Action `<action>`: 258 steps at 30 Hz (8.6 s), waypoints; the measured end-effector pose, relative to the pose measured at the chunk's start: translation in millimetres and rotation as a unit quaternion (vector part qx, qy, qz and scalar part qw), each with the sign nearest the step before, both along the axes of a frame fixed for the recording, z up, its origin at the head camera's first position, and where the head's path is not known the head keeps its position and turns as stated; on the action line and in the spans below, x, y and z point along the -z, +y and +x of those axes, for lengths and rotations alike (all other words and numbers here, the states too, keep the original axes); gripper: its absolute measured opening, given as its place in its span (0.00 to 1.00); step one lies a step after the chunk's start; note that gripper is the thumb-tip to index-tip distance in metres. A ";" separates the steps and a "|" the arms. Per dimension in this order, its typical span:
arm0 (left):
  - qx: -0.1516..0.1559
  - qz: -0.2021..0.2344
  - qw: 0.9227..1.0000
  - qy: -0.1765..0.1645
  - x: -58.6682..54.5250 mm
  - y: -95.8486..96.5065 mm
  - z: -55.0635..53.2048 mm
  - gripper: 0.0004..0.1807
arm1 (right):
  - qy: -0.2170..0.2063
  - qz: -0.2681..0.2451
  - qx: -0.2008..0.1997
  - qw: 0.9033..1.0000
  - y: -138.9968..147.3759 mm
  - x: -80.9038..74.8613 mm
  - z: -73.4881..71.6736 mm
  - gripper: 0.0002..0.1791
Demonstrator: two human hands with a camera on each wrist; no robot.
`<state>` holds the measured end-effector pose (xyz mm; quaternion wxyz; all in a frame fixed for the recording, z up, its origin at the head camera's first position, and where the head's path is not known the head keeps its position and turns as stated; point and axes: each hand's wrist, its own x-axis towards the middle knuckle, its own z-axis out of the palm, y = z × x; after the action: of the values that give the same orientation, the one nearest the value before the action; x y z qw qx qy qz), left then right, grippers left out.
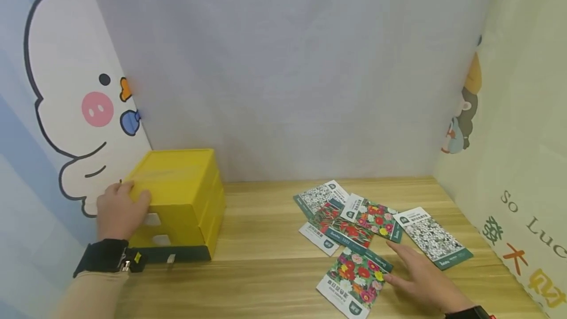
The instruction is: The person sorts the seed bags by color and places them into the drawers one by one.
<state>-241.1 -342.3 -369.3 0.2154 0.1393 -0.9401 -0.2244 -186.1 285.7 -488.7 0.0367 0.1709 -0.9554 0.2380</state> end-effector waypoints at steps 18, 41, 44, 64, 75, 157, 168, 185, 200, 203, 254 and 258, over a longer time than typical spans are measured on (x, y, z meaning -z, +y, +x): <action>0.032 -0.028 0.999 0.030 3.9 36.7 -16.1 0.30 | 0.013 -0.002 -0.001 1.000 -1.0 -5.5 1.2 0.46; 0.091 -0.095 0.991 0.040 4.2 97.6 -32.0 0.40 | 0.031 -0.015 -0.016 0.999 -5.3 -8.4 0.8 0.43; 0.108 -0.108 0.988 0.029 3.6 103.4 -33.6 0.42 | 0.031 -0.016 -0.017 0.999 -6.1 -8.8 -0.4 0.43; 0.130 -0.094 0.987 0.024 8.1 137.3 -48.0 0.48 | -0.008 -0.034 -0.060 0.998 -43.9 -36.8 -17.9 0.43; 0.127 -0.075 0.988 0.041 6.8 158.0 -52.3 0.46 | 0.022 -0.049 -0.166 0.985 -106.1 -77.8 -53.5 0.40; 0.271 -0.156 0.948 -0.063 -13.0 183.3 -75.2 0.39 | 0.060 -0.014 -0.149 0.987 -214.1 -135.4 -165.0 0.29; 0.270 -0.157 0.947 -0.076 -14.8 182.7 -74.0 0.38 | 0.395 0.058 -0.232 0.887 -231.8 -123.0 -110.3 0.13; 0.265 -0.154 0.949 -0.077 -17.1 181.5 -76.3 0.38 | 0.413 0.071 -0.167 0.893 -248.3 -112.2 -104.9 0.10; 0.263 -0.159 0.949 -0.075 -14.6 183.4 -78.4 0.37 | 0.377 0.045 -0.110 0.919 -258.3 -104.4 -108.1 0.09; 0.266 -0.157 0.948 -0.078 -14.1 182.7 -78.2 0.37 | 0.377 0.040 -0.102 0.920 -259.8 -102.4 -109.1 0.08; 0.344 -0.121 0.919 -0.150 -29.9 170.5 -78.1 0.40 | 0.354 0.040 -0.118 0.927 -261.0 -111.5 -88.7 0.08; 0.353 -0.104 0.919 -0.138 -29.7 168.3 -77.2 0.40 | 0.350 0.039 -0.124 0.928 -260.3 -112.3 -84.8 0.09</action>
<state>-318.3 -174.1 -339.6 0.0037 -0.1957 -0.9666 -0.1654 -270.9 25.5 -376.4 0.3319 0.3615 -0.8617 0.1287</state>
